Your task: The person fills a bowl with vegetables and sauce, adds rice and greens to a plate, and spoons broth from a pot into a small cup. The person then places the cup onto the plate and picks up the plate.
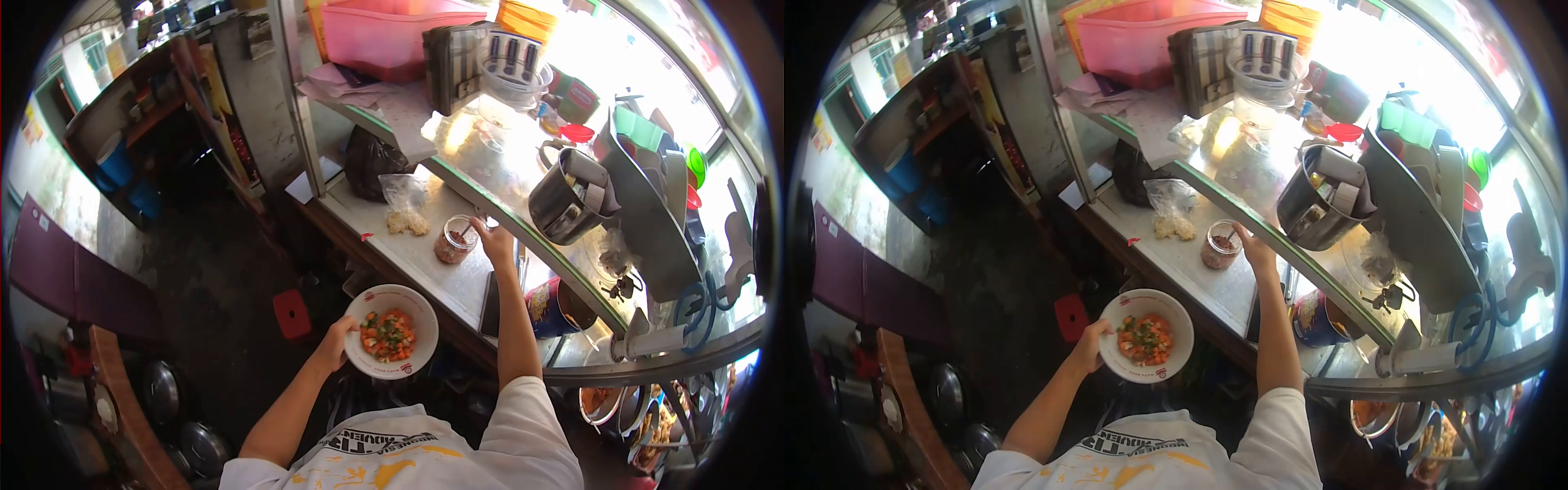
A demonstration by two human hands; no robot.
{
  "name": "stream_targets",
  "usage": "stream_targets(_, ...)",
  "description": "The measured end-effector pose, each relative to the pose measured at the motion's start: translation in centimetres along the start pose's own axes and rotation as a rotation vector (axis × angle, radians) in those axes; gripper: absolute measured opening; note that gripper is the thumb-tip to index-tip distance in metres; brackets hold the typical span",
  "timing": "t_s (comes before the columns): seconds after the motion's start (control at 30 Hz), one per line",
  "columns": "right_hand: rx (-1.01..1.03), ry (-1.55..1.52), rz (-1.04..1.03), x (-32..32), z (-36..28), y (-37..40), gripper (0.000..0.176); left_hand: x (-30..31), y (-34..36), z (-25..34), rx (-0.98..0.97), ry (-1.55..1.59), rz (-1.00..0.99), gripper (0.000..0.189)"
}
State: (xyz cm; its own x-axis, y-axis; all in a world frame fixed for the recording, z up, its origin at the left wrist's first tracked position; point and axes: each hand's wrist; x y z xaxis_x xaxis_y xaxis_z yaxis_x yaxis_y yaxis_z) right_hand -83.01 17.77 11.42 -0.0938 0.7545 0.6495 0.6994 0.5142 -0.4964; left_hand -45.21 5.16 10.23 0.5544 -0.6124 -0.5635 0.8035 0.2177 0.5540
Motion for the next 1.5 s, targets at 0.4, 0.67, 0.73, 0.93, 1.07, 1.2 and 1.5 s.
stream_targets(0.4, -0.051, -0.114, 0.031, 1.2, -0.6, 2.7, 0.02, -9.3, -10.8, 6.3, 0.136, -0.589, -0.478, 0.091)
stream_targets(0.67, 0.042, -0.096, 0.039, -0.4, -0.4, 3.6, 0.011, -10.2, -15.5, 6.0, 0.189, -0.549, -0.571, 0.093)
stream_targets(0.73, -0.037, -0.207, -0.002, -0.4, -0.9, 3.8, 0.01, -10.1, -15.9, 5.9, 0.189, -0.527, -0.576, 0.092)
stream_targets(0.93, -0.285, -0.576, 0.074, -0.1, -1.6, 3.9, 0.01, -9.6, -16.9, 5.3, 0.158, -0.496, -0.597, 0.091)
stream_targets(1.07, -0.252, -0.618, 0.197, 1.8, 0.0, 4.2, 0.009, -9.3, -16.5, 5.1, 0.185, -0.454, -0.575, 0.092)
stream_targets(1.2, -0.306, -0.667, 0.283, 2.8, 1.4, 4.9, 0.008, -8.4, -15.9, 4.7, 0.166, -0.427, -0.548, 0.093)
stream_targets(1.5, -0.367, -0.819, 0.437, 4.5, 1.9, 5.6, 0.011, -7.2, -14.8, 4.2, 0.062, -0.262, -0.484, 0.089)
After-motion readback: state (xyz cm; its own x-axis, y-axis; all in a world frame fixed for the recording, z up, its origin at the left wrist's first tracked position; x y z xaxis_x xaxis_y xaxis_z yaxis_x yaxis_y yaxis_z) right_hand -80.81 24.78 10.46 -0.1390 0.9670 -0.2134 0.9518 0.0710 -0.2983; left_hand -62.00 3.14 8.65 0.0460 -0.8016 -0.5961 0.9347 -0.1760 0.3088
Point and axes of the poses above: each hand's wrist, its own y-axis away from the middle knuckle, its own x-axis out of the back of the hand, z = x × y, and after that the axes turned 6 degrees about -z, right-handed
